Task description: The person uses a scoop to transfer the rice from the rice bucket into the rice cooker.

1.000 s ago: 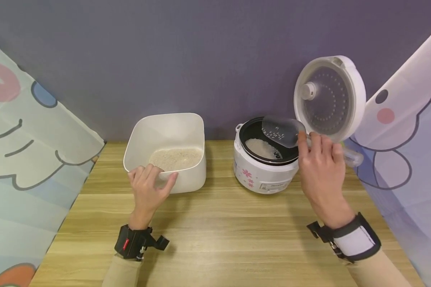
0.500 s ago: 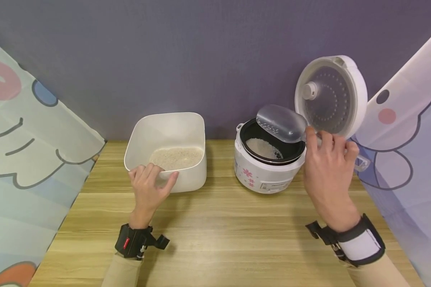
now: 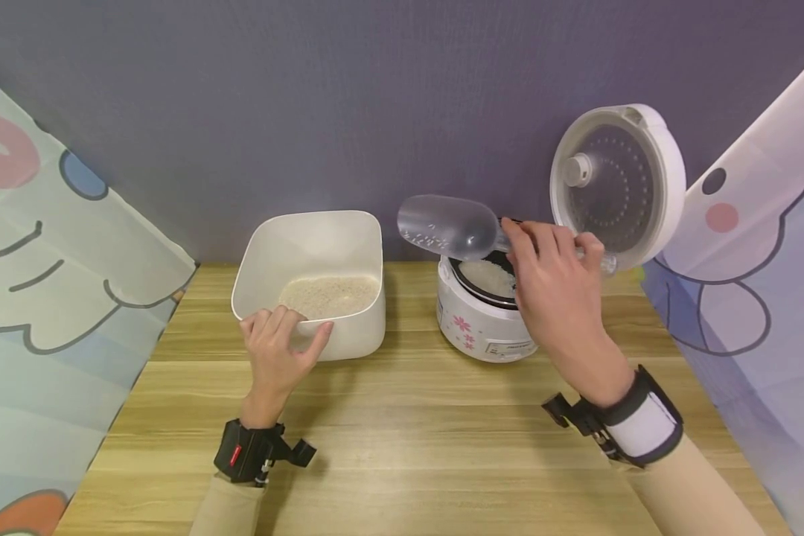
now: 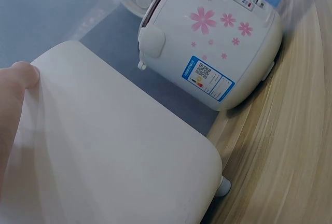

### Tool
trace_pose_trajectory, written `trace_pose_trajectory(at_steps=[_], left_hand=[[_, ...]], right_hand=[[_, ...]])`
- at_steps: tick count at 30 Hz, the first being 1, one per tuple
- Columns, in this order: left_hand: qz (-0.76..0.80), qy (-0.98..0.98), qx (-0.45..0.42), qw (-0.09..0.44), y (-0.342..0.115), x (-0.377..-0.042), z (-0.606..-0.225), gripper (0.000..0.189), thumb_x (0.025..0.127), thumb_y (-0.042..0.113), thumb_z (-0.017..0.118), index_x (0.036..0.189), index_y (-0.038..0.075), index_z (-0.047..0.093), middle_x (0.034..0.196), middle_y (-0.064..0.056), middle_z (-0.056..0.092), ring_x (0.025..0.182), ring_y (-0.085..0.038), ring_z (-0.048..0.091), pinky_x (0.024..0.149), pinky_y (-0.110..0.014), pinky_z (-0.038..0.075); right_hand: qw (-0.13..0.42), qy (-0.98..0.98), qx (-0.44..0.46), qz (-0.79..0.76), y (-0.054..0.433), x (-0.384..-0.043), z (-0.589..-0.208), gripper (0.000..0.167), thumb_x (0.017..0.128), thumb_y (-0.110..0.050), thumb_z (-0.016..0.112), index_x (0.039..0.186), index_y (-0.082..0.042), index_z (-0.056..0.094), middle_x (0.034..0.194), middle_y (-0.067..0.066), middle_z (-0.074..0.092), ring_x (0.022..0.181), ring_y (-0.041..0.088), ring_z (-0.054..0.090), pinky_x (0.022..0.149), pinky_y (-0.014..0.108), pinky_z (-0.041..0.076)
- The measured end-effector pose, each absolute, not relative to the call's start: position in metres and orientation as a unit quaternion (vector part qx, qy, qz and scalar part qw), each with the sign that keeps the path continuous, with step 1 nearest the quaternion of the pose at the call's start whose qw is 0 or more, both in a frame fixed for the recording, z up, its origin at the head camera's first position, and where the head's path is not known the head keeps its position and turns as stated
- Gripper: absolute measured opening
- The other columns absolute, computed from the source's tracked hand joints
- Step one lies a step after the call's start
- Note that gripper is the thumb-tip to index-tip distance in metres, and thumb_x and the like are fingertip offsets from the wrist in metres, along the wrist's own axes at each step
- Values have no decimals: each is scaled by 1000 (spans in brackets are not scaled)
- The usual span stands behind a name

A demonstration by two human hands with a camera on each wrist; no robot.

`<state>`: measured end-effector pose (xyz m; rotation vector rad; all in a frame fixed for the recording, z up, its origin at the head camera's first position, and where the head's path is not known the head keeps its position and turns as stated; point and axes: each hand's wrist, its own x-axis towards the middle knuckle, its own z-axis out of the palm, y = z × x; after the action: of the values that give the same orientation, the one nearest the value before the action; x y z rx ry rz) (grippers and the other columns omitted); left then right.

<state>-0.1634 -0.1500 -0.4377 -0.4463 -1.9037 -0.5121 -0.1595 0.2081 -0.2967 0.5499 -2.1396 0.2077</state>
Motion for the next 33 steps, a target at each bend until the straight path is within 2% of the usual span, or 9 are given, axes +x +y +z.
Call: trace_pose_trajectory(at_steps=[11,14,21,24,33], left_hand=[[-210,-795,-193,535,-150,-164,-436,52,97,50,64,74,6,52,68,-5,52,65,-27,40,77,-44,30],[-209,-796,-194,534,-151,-164,-436,52,97,50,64,74,6,52,68,-5,51,65,-26,40,78,-44,30],[-206,-797,-194,534,-152,-163,-436,51,97,49,64,74,5,52,68,-5,50,65,-26,39,77,-44,30],[-205,-796,-193,535,-152,-163,-436,51,97,50,64,74,5,52,67,-4,50,65,-26,40,77,-44,30],[-206,-794,-194,538,-151,-164,-436,50,96,49,65,73,6,52,67,-4,50,64,-27,40,77,-44,30]], right_hand=[[404,-867,280,80,181,-181,-295,36,97,0,65,134,-4,63,119,21,66,105,42,57,90,58,26],[399,-867,288,70,172,-185,-301,36,99,0,64,134,-6,64,119,19,65,106,41,57,90,56,27],[404,-855,325,-26,152,-198,-305,42,99,10,51,135,-9,64,119,17,66,108,37,60,94,53,33],[401,-849,339,-60,142,-205,-300,39,102,7,51,135,-9,64,122,15,65,109,35,59,95,51,34],[374,-814,427,-124,108,-223,-292,38,97,8,62,131,-8,66,117,12,65,107,30,59,99,46,36]])
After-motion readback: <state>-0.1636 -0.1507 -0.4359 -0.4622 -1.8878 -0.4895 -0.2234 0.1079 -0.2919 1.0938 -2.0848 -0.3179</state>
